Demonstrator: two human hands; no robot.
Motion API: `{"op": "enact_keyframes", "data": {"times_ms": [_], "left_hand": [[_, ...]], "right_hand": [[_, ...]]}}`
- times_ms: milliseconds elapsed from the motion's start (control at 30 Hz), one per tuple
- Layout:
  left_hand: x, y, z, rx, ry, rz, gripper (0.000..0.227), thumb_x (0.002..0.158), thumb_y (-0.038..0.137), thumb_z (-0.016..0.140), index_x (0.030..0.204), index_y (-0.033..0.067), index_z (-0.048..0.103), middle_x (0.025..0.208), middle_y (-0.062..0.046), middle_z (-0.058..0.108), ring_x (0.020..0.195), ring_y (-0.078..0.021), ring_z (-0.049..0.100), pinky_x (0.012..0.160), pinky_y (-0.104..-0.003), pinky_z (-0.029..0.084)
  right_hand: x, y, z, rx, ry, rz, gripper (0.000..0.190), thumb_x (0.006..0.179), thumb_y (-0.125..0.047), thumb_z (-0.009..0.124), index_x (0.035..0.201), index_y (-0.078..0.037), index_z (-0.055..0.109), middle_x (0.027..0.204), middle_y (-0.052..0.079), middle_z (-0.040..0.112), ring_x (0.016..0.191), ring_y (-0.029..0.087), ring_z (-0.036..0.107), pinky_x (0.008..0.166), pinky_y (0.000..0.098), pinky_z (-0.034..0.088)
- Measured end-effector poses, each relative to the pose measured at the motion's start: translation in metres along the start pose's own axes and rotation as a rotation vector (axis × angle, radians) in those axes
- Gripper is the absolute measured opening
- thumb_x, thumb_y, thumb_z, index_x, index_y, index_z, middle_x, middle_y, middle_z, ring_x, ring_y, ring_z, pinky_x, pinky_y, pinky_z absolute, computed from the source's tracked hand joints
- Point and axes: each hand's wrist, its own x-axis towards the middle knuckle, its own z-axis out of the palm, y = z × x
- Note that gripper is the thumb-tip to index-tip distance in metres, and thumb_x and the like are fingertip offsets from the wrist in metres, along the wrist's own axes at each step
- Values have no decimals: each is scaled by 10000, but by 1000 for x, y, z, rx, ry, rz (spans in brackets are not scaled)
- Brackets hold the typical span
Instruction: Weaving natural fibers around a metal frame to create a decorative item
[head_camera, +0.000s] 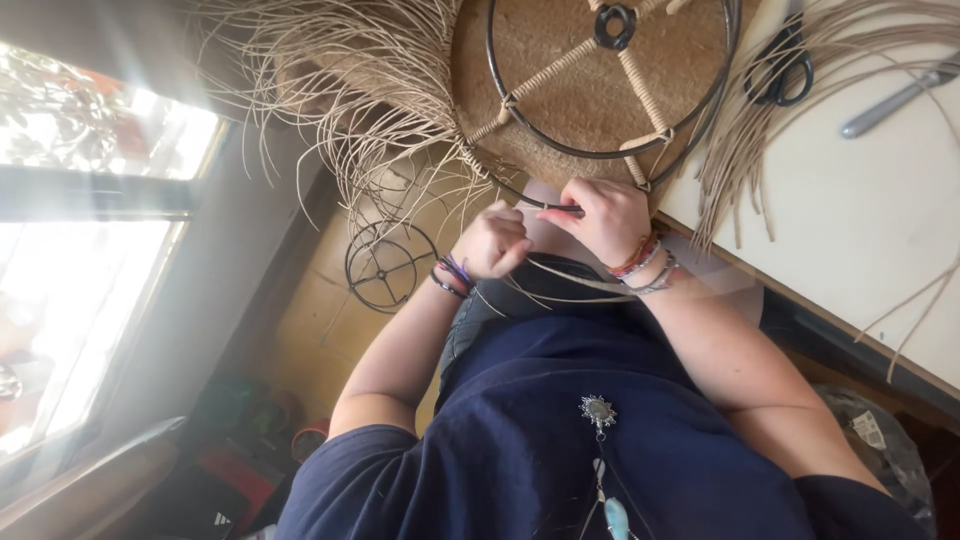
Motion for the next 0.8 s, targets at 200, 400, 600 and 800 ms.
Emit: {"op": "enact_keyframes", "data": {"times_ms": [200,400,600,800], "left_hand": [[-29,-33,-73,134,70,-165,507,1076,138,495,569,120,496,548,-55,488,553,-307,520,617,-390,438],[6,-22,-69,-204,13,-249,328,1003,169,628,694,60,646,599,-94,562,577,-335,580,608,-422,473],[30,37,-69,27,-173,-550,241,965,309,696,1104,112,698,985,-109,760,970,-395,719,902,-605,474],[66,83,-24,821,-570,-1011,325,906,524,685,1034,226,704,648,-7,714,638,-248,728,1109,-766,271]], "right_hand": [[11,-1,-9,15,35,-1,451,922,-607,764,744,-237,578,561,-64,589,582,161,662,573,263,501],[6,-2,-23,148,-59,-2,168,905,-317,816,886,-211,687,701,-7,677,688,228,698,644,339,551],[-30,17,-94,112,56,142,116,980,-98,780,1084,-149,785,1182,0,742,1074,225,710,928,346,572],[-55,116,-153,-199,255,137,163,1062,143,716,1169,92,828,1175,234,712,1052,367,692,973,442,584]]}}
